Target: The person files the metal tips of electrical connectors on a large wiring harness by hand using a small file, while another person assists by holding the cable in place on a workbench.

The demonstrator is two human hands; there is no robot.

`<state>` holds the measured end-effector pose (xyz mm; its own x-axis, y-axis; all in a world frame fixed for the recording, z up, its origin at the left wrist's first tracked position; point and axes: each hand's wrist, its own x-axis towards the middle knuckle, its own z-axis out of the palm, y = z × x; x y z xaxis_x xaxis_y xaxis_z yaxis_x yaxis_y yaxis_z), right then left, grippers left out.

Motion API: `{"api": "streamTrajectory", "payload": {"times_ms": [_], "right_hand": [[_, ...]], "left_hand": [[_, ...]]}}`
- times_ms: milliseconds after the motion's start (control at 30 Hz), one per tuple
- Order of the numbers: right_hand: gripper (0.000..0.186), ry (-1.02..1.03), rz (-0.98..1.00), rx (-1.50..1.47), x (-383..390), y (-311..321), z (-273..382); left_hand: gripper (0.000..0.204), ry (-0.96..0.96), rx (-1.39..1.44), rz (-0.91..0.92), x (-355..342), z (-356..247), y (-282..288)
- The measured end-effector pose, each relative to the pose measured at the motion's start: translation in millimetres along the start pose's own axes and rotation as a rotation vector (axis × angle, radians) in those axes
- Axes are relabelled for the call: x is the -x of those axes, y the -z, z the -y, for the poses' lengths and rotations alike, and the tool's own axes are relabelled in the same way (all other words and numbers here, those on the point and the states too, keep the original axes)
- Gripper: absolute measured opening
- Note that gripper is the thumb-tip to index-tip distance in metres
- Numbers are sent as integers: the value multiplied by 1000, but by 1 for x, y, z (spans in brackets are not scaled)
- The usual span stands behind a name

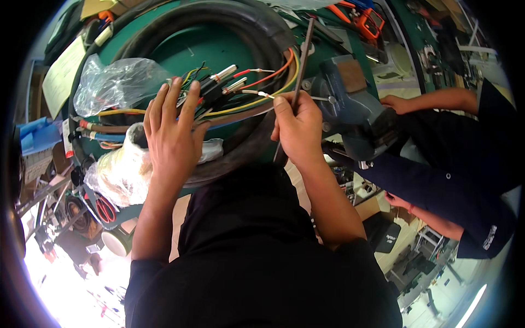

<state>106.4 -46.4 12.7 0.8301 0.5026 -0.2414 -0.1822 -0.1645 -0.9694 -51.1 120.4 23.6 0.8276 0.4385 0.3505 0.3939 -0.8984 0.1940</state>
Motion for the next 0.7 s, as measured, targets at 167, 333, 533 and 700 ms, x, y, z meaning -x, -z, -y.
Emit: {"api": "streamTrajectory", "payload": {"times_ms": [167,333,533,700], "right_hand": [[14,-45,-5,-44,16,-4,9],[15,-35,-40,92,33,-4,11],[16,-85,-32,20,36,-6,5],[16,-234,-31,-62,28,1,-4]], "left_hand": [[25,-48,679,-141,15,-41,-6],[31,-117,487,-257,28,-28,12],[68,94,177,224,26,5,4],[71,106,172,258,29,11,-5]]}}
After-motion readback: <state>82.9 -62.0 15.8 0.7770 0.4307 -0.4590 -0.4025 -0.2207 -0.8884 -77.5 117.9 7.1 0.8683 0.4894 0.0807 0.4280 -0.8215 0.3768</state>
